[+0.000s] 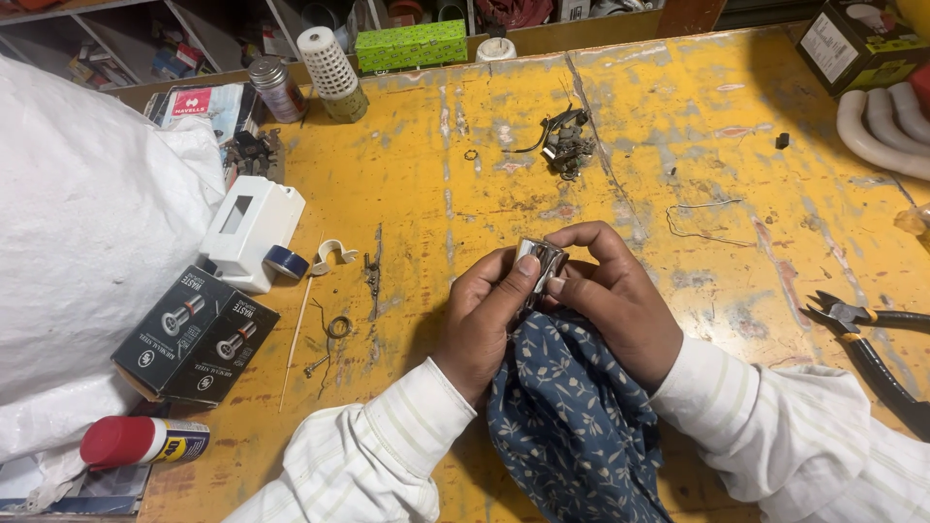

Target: The person wipes a lightbulb, a box, a faucet part, and an electrical component with a cloth at a workbench.

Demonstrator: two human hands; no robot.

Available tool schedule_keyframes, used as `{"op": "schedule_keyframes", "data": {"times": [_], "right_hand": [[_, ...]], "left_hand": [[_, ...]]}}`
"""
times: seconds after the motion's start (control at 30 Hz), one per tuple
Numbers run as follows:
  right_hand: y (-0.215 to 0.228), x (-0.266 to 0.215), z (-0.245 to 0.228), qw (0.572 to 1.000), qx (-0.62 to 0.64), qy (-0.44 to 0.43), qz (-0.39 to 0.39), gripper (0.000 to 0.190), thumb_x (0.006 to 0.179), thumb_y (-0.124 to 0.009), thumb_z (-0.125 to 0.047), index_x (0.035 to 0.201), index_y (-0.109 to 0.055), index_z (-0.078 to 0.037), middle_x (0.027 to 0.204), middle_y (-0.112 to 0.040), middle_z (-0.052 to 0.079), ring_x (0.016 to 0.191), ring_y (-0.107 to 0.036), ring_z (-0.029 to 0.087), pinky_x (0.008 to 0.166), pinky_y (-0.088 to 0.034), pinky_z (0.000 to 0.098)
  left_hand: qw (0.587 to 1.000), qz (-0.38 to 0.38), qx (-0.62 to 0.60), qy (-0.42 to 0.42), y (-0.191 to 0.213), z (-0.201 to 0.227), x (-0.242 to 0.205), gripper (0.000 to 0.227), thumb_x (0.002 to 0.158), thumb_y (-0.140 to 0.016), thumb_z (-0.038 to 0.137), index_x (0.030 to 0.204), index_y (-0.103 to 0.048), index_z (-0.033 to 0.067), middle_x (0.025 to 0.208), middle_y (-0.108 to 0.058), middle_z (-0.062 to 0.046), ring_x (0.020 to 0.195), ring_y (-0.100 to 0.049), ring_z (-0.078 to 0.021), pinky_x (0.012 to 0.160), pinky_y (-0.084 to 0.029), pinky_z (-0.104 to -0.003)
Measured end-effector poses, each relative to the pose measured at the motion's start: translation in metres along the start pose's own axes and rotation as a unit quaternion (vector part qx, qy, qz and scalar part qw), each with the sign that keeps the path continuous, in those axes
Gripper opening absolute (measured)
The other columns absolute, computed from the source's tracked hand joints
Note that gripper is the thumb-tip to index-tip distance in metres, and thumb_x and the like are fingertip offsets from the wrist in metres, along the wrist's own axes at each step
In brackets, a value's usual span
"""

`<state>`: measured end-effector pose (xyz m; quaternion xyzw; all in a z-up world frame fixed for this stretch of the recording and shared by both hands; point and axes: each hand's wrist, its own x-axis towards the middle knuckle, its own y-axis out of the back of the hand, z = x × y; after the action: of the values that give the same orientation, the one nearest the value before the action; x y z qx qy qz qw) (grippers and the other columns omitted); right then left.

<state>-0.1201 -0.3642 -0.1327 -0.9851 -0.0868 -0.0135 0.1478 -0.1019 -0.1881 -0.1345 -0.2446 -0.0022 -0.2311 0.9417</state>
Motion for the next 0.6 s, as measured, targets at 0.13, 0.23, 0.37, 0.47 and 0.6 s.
{"op": "schedule_keyframes", "data": {"times": [0.13,0.23,0.37,0.47,0.6], "right_hand": [[0.0007,0.0001,0.0002,1.0,-0.006,0.006,-0.007,0.034,0.097,-0.061,-0.007,0.129,-0.05,-0.007,0.105,-0.067,0.007,0.097,-0.063,0.012,0.086,-0.053,0.0287],[0.0007,0.0001,0.0,1.0,-0.01,0.008,-0.011,0.033,0.098,-0.061,-0.008,0.129,-0.05,-0.007,0.104,-0.066,0.007,0.096,-0.062,0.012,0.086,-0.053,0.0286],[0.0007,-0.0002,-0.0005,1.0,-0.005,0.009,-0.012,0.033,0.097,-0.061,-0.008,0.128,-0.05,-0.007,0.103,-0.067,0.007,0.096,-0.063,0.012,0.085,-0.053,0.0287],[0.0012,-0.0006,-0.0004,1.0,0.008,0.007,-0.017,0.035,0.097,-0.061,-0.007,0.13,-0.05,-0.006,0.103,-0.065,0.007,0.096,-0.062,0.012,0.086,-0.052,0.0283],[0.0009,0.0001,-0.0002,1.0,0.003,0.005,-0.009,0.032,0.097,-0.06,-0.007,0.128,-0.05,-0.006,0.105,-0.067,0.007,0.095,-0.062,0.012,0.085,-0.052,0.0283]], "left_hand": [[1.0,0.0,-0.006,0.009,-0.0004,0.0012,-0.0002,0.034,0.105,-0.06,0.032,0.116,-0.067,0.0,0.098,-0.067,-0.002,0.09,-0.061,-0.0095,0.084,-0.05,-0.024],[1.0,0.001,-0.003,0.01,-0.0008,0.002,-0.0001,0.034,0.105,-0.059,0.032,0.116,-0.067,0.0002,0.098,-0.067,-0.002,0.09,-0.061,-0.0093,0.084,-0.05,-0.024],[1.0,0.003,0.001,0.014,-0.0006,0.0027,0.0,0.034,0.106,-0.058,0.032,0.117,-0.067,0.0004,0.098,-0.067,-0.002,0.09,-0.061,-0.0094,0.083,-0.05,-0.024],[1.0,-0.004,0.0,0.014,-0.0011,0.0039,-0.0004,0.034,0.106,-0.058,0.032,0.116,-0.067,0.0003,0.098,-0.068,-0.002,0.09,-0.062,-0.0097,0.083,-0.051,-0.024],[1.0,-0.007,-0.006,0.024,-0.0019,0.0049,-0.0011,0.033,0.106,-0.058,0.031,0.116,-0.066,0.0007,0.099,-0.068,-0.003,0.09,-0.062,-0.0098,0.083,-0.052,-0.024]]}}
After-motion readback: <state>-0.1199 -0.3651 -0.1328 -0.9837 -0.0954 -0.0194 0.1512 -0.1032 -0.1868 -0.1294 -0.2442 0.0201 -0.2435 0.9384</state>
